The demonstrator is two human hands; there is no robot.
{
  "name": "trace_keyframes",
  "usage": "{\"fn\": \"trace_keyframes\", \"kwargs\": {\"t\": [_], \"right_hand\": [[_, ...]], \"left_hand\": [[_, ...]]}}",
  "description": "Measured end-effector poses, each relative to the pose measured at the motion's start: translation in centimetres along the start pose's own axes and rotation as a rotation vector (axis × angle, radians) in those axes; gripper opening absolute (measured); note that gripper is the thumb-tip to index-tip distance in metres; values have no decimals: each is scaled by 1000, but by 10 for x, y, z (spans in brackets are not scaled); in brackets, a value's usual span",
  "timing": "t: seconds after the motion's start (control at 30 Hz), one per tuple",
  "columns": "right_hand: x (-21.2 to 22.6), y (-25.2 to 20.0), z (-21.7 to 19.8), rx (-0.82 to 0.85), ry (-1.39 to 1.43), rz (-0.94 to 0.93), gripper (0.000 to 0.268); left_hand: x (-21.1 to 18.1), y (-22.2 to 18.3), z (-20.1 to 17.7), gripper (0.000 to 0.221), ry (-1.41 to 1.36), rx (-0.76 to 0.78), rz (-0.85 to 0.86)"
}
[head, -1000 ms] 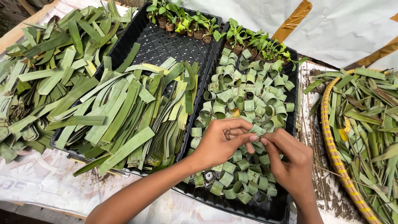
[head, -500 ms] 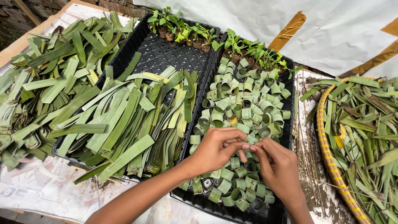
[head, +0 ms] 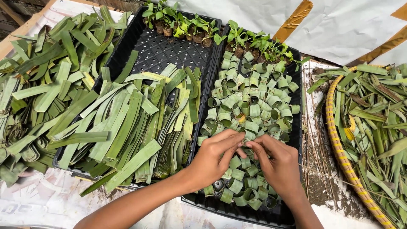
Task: Folding leaves into small cylindrical pots and securing them with bamboo pins before placing them in a seedling tray.
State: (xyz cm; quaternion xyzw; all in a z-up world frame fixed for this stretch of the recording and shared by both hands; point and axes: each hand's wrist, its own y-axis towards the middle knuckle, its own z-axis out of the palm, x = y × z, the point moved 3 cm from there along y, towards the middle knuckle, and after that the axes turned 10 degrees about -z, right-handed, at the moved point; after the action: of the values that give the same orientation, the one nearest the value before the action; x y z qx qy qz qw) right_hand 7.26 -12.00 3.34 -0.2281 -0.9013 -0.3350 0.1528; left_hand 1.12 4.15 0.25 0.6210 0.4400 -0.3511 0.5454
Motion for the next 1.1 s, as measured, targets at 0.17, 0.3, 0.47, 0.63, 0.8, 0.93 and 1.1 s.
{"fn": "trace_keyframes", "kwargs": {"t": [0.17, 0.3, 0.47, 0.63, 0.8, 0.93, 1.1], "right_hand": [[13, -7, -7, 28, 54, 25, 11], [0, -21, -12, 91, 67, 51, 9], [11, -15, -22, 109, 50, 8, 10], [17, -5, -25, 134, 62, -110, 11], [15, 0, -18, 143, 88, -106, 9], [18, 5, -18, 131, 111, -96, 9], [21, 6, -17, 138, 111, -53, 12]], "left_hand": [[-8, 3, -6, 28, -184, 72, -281], [-9, 5, -1, 28, -290, 87, -404], [-12, -2, 11, 19, -359, -10, -345], [-19, -7, 7, 14, -381, -54, -352], [-29, -5, -2, 19, -363, -60, -338], [-29, -3, -8, 15, -300, -60, -287], [-33, -3, -7, 10, -176, -149, -180]]}}
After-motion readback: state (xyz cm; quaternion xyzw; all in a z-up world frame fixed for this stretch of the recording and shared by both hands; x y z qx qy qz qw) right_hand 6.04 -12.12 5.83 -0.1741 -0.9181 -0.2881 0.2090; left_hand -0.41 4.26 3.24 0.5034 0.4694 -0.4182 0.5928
